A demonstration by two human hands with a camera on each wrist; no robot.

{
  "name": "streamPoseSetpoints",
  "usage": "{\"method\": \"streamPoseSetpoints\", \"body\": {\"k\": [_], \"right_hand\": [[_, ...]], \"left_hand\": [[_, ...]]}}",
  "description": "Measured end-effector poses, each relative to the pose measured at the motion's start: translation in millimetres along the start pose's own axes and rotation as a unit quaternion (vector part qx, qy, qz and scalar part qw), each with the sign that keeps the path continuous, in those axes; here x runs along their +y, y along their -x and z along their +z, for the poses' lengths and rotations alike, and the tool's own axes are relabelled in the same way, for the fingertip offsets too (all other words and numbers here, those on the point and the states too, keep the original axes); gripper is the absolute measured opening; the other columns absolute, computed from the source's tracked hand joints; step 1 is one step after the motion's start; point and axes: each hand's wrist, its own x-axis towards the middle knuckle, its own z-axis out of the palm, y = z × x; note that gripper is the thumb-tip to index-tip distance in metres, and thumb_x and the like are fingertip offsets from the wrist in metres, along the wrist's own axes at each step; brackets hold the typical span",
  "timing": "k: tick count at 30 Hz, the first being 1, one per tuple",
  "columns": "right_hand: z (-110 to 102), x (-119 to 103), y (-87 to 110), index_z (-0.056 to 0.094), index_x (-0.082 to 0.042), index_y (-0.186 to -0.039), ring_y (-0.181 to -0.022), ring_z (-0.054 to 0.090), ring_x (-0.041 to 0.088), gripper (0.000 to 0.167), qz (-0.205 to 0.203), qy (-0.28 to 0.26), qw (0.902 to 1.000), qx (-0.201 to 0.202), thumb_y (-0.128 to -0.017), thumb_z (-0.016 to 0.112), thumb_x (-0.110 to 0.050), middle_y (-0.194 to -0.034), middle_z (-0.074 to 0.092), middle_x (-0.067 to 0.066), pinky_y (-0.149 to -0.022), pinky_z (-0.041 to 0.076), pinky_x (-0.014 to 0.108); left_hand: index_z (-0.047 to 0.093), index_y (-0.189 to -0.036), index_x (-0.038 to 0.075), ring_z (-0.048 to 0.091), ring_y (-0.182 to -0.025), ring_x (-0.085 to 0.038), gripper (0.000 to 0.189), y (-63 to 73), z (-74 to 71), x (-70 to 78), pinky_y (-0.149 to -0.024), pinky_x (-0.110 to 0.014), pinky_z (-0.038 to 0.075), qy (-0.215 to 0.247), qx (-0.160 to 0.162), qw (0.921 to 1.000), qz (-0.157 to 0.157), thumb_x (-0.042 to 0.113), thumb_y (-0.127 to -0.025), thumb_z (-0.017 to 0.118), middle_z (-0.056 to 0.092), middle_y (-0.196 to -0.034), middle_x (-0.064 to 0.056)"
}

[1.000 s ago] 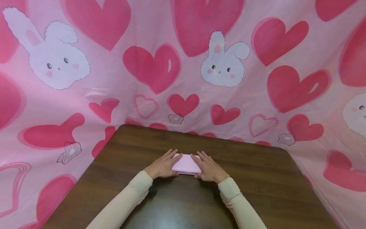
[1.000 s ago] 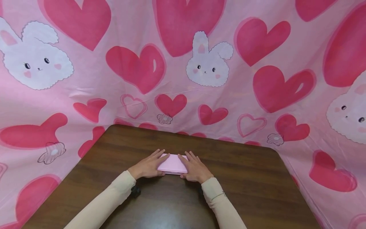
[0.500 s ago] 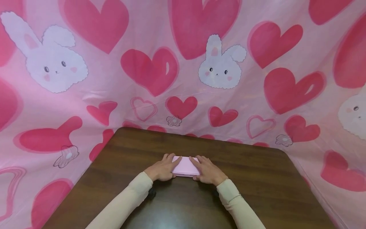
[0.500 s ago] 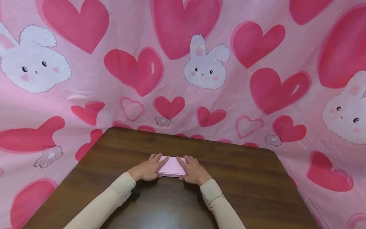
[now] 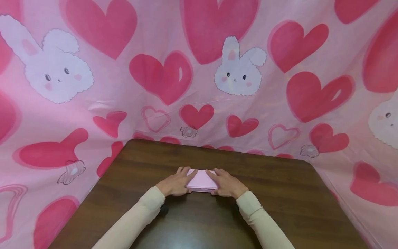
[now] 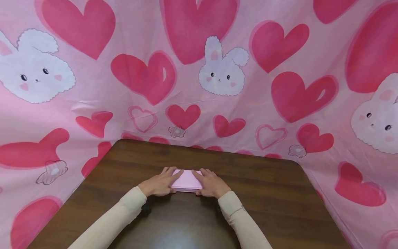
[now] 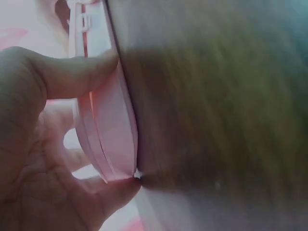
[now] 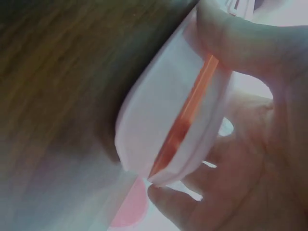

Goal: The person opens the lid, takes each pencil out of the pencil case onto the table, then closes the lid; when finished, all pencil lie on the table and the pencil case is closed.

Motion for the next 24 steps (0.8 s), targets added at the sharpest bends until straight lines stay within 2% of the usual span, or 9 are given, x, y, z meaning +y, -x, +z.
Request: {"method": "streamPoseSetpoints", "body": {"k": [7,11,17,24], "right_hand": [[-1,1,-2.4,0.048,-0.023,-0.148,-0.133,0.052,0.034,0.082,-0.016,0.043,0.9982,0.038,-0.076,0.083,-0.04,-0.144,0.057,0.01,-0.109,0.044,0.058],[-3,5,-0.8,0.052,-0.022,-0.145,-0.127,0.052,0.032,0.081,-0.03,0.056,0.9971,0.042,-0.073,0.084,-0.042,-0.139,0.059,0.011,-0.107,0.046,0.055],[-13,11,2.2,0.059,-0.025,-0.139,-0.123,0.052,0.027,0.073,-0.023,0.02,0.9994,0.019,-0.071,0.087,-0.027,-0.134,0.058,0.007,-0.105,0.051,0.051],[-30,15,1.7,0.063,-0.021,-0.135,-0.125,0.055,0.031,0.063,-0.039,-0.007,0.999,-0.019,-0.075,0.081,-0.019,-0.135,0.061,0.009,-0.11,0.046,0.054]], "left_hand": [[0.034,-0.159,0.028,0.031,-0.15,-0.034,0.084,0.2,-0.9,-15.6,-0.116,-0.058,0.039,0.096,0.007,0.9953,-0.001,0.04,-0.086,0.075,0.028,-0.165,-0.011],[0.036,-0.158,0.023,0.034,-0.149,-0.035,0.087,2.3,-0.8,-21.0,-0.118,-0.058,0.036,0.14,0.013,0.9898,-0.02,0.042,-0.084,0.078,0.031,-0.163,-0.013],[0.031,-0.159,0.007,0.035,-0.148,-0.037,0.104,1.4,-0.2,-25.6,-0.121,-0.057,0.031,0.139,0.034,0.9882,-0.054,0.048,-0.078,0.082,0.039,-0.159,-0.019],[0.031,-0.156,-0.001,0.032,-0.149,-0.042,0.111,1.2,1.3,-28.3,-0.124,-0.057,0.022,0.136,0.049,0.9872,-0.068,0.048,-0.073,0.086,0.04,-0.157,-0.024]]}}
